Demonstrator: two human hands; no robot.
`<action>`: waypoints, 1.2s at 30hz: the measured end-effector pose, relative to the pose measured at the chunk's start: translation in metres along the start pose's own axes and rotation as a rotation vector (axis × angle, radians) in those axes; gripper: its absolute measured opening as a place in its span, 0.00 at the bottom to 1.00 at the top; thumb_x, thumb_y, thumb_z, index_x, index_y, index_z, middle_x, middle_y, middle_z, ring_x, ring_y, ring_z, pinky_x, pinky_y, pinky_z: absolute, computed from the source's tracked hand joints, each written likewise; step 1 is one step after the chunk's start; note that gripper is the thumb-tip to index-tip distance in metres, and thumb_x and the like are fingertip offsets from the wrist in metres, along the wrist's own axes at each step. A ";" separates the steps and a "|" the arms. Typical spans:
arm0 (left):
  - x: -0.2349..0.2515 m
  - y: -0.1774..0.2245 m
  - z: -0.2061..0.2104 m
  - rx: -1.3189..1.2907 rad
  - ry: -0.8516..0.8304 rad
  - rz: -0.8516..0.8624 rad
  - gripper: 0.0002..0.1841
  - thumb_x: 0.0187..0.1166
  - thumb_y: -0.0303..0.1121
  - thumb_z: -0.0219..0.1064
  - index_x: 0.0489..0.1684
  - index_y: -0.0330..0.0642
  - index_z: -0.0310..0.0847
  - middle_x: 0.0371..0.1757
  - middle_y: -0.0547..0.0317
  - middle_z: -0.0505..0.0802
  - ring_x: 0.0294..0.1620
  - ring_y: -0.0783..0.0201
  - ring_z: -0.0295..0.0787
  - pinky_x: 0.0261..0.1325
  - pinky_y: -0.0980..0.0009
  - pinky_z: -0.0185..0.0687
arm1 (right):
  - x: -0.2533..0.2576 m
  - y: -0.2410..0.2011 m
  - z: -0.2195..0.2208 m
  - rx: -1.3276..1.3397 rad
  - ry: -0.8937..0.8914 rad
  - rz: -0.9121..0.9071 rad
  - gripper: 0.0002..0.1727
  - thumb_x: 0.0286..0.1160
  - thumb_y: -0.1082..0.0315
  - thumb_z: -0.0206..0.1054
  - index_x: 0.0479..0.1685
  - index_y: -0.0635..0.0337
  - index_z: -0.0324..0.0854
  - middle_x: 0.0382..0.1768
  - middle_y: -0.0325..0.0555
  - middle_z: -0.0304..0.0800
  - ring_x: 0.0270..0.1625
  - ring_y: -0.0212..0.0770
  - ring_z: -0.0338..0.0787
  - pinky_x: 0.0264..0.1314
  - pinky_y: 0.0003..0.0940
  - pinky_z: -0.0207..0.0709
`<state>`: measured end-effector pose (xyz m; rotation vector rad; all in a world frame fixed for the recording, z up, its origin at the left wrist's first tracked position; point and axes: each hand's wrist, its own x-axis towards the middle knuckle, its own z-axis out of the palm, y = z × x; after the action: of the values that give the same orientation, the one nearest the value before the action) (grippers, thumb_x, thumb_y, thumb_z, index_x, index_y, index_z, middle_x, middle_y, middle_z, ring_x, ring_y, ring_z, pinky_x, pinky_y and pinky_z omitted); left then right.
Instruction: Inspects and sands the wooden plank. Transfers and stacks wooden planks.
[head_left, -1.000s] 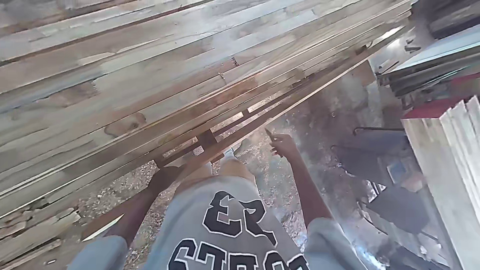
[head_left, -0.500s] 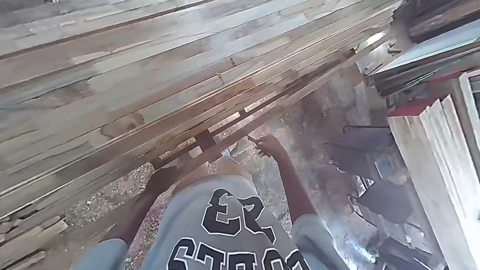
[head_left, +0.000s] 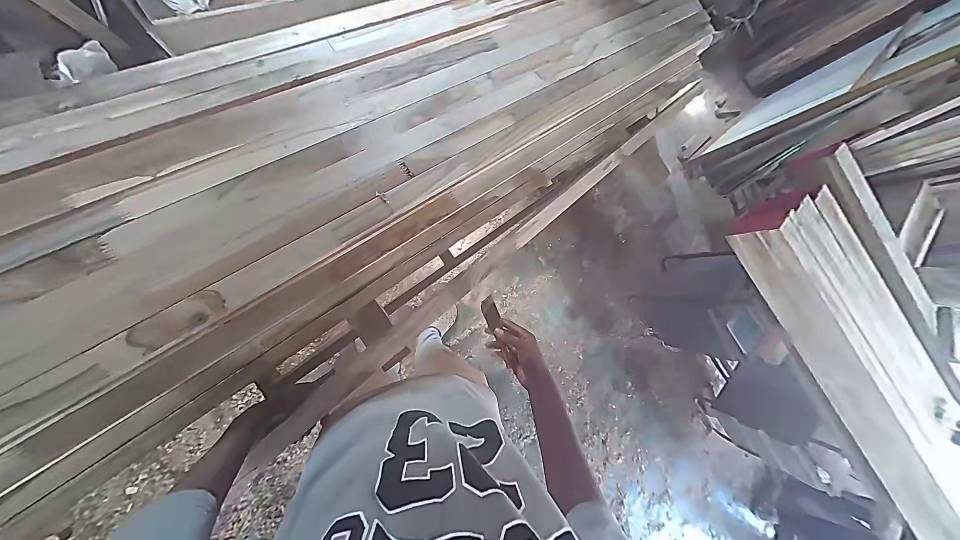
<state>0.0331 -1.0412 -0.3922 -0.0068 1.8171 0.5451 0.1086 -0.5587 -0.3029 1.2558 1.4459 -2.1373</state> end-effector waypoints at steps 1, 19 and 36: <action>0.007 0.004 -0.002 -0.058 -0.047 -0.018 0.35 0.91 0.61 0.46 0.68 0.38 0.84 0.59 0.37 0.92 0.57 0.45 0.90 0.60 0.41 0.83 | 0.002 -0.001 -0.003 0.003 -0.008 -0.003 0.22 0.86 0.73 0.60 0.77 0.67 0.74 0.57 0.59 0.92 0.44 0.46 0.95 0.42 0.38 0.90; 0.009 0.007 0.022 -0.059 -0.027 -0.022 0.29 0.85 0.56 0.64 0.67 0.37 0.84 0.49 0.41 0.94 0.47 0.47 0.93 0.60 0.44 0.85 | 0.106 -0.082 -0.033 -1.536 0.319 -0.190 0.38 0.78 0.72 0.61 0.91 0.39 0.62 0.86 0.66 0.61 0.59 0.63 0.91 0.59 0.57 0.87; -0.007 0.019 0.037 0.270 0.163 0.024 0.29 0.87 0.55 0.59 0.60 0.34 0.85 0.58 0.36 0.91 0.64 0.38 0.88 0.70 0.37 0.78 | 0.056 -0.104 0.019 -0.870 -0.062 0.150 0.22 0.79 0.70 0.68 0.71 0.62 0.81 0.55 0.57 0.91 0.42 0.44 0.94 0.48 0.42 0.89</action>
<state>0.0641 -1.0129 -0.3867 0.1589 2.0399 0.3200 0.0006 -0.5134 -0.2799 0.8940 1.8598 -1.1779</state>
